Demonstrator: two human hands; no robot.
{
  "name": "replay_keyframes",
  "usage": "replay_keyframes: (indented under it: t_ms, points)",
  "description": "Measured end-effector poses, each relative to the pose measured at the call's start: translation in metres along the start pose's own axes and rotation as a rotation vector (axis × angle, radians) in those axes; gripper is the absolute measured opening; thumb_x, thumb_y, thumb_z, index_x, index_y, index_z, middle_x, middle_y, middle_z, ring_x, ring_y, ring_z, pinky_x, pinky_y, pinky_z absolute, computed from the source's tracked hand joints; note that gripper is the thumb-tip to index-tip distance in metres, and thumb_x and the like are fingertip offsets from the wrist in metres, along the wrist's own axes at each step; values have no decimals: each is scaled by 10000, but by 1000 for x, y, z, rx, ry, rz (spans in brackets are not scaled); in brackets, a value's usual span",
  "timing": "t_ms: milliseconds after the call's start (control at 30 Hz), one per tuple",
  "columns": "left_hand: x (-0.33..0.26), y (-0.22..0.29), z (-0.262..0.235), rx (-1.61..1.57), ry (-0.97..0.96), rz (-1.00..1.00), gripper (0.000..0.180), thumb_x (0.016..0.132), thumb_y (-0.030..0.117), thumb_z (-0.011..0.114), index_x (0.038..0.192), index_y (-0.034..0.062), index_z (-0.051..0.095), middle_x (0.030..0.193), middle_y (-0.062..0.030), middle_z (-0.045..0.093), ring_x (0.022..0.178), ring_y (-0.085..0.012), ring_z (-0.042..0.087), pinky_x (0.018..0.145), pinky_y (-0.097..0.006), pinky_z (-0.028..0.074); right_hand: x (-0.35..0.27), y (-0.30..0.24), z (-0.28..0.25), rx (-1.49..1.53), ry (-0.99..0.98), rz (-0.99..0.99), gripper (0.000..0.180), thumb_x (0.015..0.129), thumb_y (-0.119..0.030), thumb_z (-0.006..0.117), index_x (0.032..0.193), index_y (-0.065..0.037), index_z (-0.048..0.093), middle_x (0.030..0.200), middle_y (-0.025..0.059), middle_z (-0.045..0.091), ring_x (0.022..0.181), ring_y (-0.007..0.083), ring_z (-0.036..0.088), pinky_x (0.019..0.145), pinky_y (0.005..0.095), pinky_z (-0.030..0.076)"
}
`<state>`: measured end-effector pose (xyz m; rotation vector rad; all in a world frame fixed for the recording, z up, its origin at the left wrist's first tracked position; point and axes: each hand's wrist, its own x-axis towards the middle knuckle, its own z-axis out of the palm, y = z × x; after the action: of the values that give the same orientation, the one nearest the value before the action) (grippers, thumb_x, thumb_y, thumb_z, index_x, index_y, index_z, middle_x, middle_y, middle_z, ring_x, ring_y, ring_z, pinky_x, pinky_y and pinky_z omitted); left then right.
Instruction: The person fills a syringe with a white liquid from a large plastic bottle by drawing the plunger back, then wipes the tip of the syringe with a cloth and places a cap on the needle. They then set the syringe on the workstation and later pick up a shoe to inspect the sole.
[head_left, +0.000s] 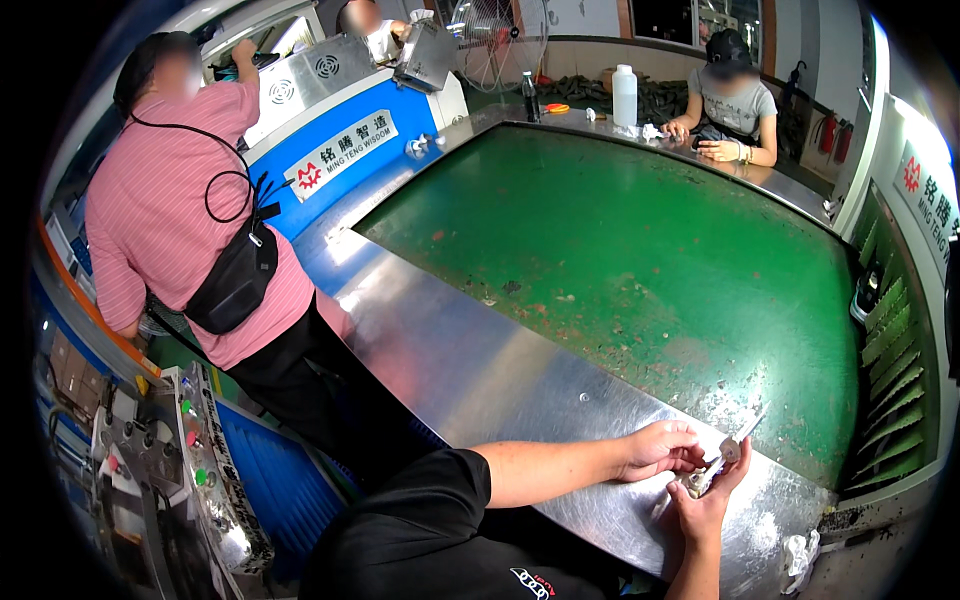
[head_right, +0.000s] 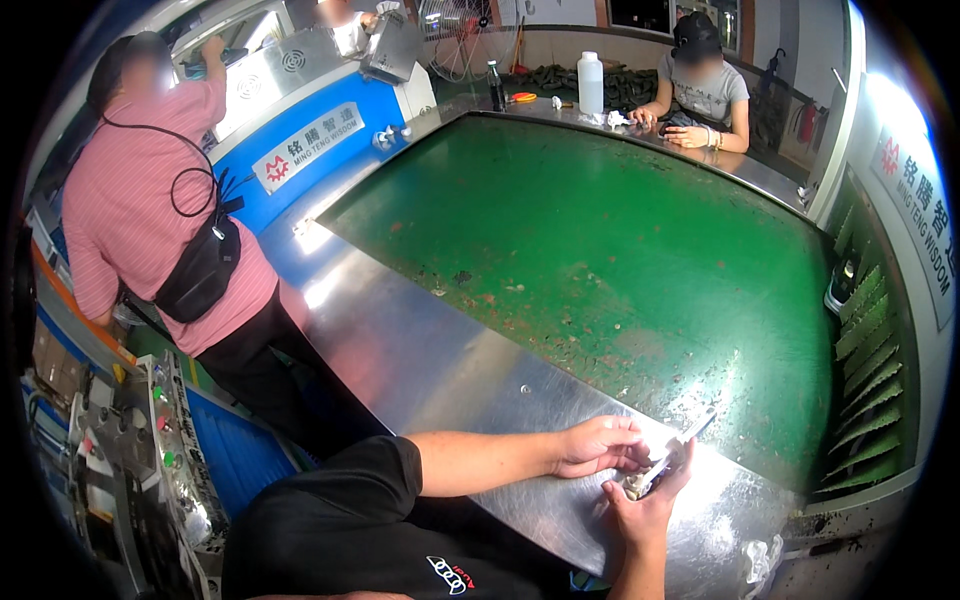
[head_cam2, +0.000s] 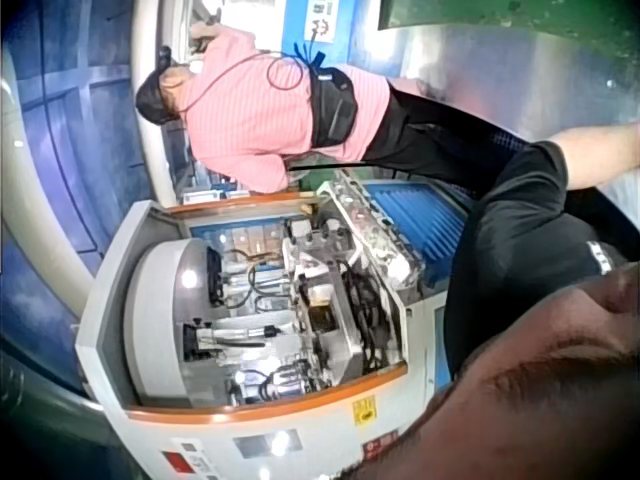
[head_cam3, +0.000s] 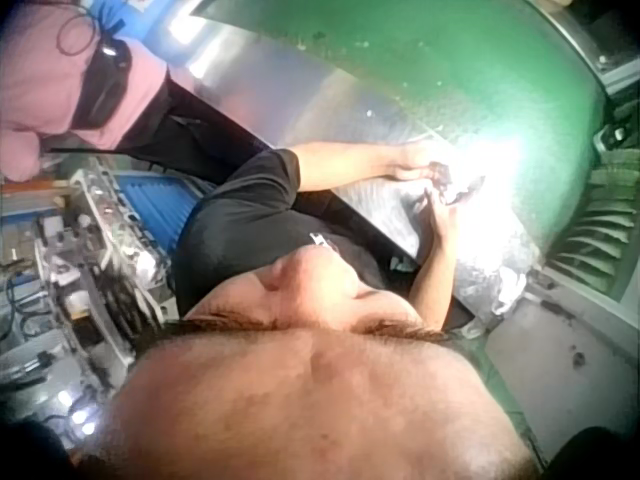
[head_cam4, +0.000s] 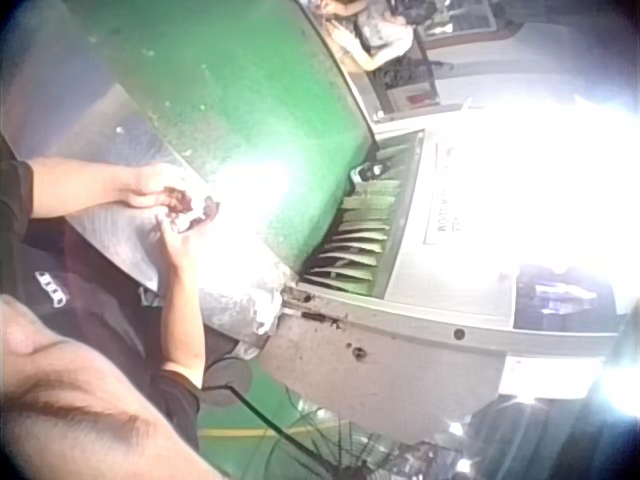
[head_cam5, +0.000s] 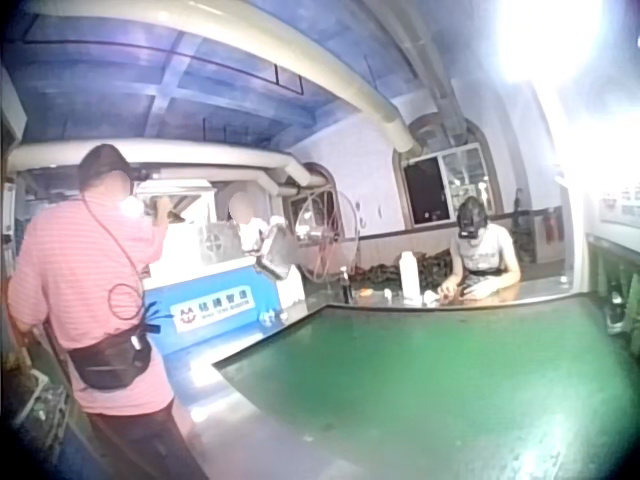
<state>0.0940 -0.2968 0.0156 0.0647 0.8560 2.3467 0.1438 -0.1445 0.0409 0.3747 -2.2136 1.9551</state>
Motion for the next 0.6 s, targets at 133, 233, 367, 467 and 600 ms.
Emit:
replay_keyframes:
  t_ms: [133,233,367,467,600]
  points:
    - [0,0,0,-9,-1,-4,133,924,151,488,977,34,524,946,-78,591,915,-183,582,835,-322,474,1,-3,1,23,-1,-4,1217,552,-312,857,1421,-39,50,1356,176,277,1248,291,320,1032,396,282]
    - [-1,1,2,-7,-1,-3,136,923,152,488,978,34,526,949,-79,591,918,-182,581,835,-321,473,1,-3,1,35,-4,0,1219,552,-314,858,1421,-39,49,1359,175,273,1248,289,319,1034,396,279]
    - [-2,4,3,7,-1,-2,138,923,154,488,979,34,527,953,-80,590,921,-181,580,834,-319,473,2,-2,1,28,-6,-11,1223,549,-321,859,1420,-37,49,1363,176,265,1252,289,312,1035,397,275]
    - [-1,4,2,7,-4,-4,139,922,155,489,980,34,527,956,-81,589,920,-180,580,833,-318,473,2,-3,0,14,-10,-14,1226,546,-324,861,1420,-36,50,1364,178,261,1254,289,307,1036,396,273]
    - [-1,5,3,-1,-7,-3,137,922,155,489,979,36,525,953,-80,587,918,-180,580,835,-319,473,3,-5,1,17,-10,-15,1225,545,-319,861,1420,-36,52,1359,177,265,1252,288,308,1036,396,273]
